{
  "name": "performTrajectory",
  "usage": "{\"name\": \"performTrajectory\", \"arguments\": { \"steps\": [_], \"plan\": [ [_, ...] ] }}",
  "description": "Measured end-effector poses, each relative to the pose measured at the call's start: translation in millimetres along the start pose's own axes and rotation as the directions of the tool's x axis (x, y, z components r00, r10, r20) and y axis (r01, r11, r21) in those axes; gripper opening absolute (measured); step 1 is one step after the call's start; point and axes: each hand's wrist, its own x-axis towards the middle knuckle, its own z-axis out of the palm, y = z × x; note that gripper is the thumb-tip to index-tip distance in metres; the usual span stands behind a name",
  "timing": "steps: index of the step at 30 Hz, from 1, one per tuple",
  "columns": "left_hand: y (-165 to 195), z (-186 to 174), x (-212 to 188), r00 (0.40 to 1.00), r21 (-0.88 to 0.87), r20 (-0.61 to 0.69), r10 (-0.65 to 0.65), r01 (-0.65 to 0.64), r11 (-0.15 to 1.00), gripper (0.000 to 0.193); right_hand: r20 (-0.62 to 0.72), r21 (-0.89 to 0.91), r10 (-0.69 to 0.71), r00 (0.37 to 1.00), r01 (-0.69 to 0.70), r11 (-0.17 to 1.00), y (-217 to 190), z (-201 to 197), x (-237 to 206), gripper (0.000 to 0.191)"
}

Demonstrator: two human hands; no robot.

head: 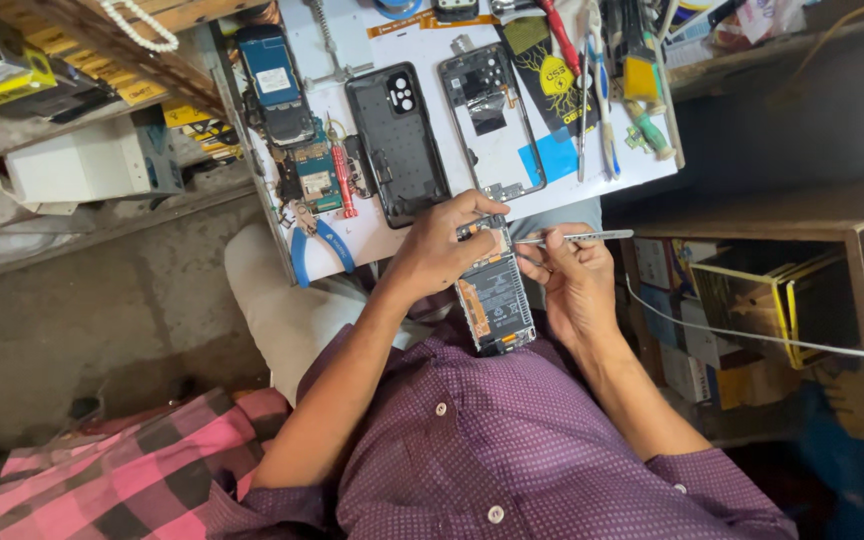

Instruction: The person sits at a repair bench and works on a disassembled smartphone, prying and lifting internal components by hand and with a small pry tool, then aligning the mid-frame and pressing the display assembly back onto the phone body. Other phone housings, boards, and hand tools lie on the bench around them.

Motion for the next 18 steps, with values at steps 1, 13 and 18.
{"name": "performTrajectory", "arguments": {
  "steps": [1,13,18],
  "plan": [
    [1.9,0.0,-0.6,1.000,0.030,-0.006,-0.013,0.013,0.999,0.032,0.006,-0.011,-0.005,1.000,0.005,1.000,-0.3,-0.2,0.2,0.014],
    [21.4,3.2,-4.2,0.992,0.097,-0.055,-0.117,0.122,0.988,0.032,0.016,-0.098,-0.055,0.998,0.056,0.994,-0.6,-1.9,-1.4,0.014],
    [15.7,3.2,-3.0,0.998,0.107,-0.068,0.010,-0.003,0.994,0.030,0.032,-0.098,-0.051,0.998,0.054,0.994,-3.6,-0.5,-3.1,0.014]
  ]
}}
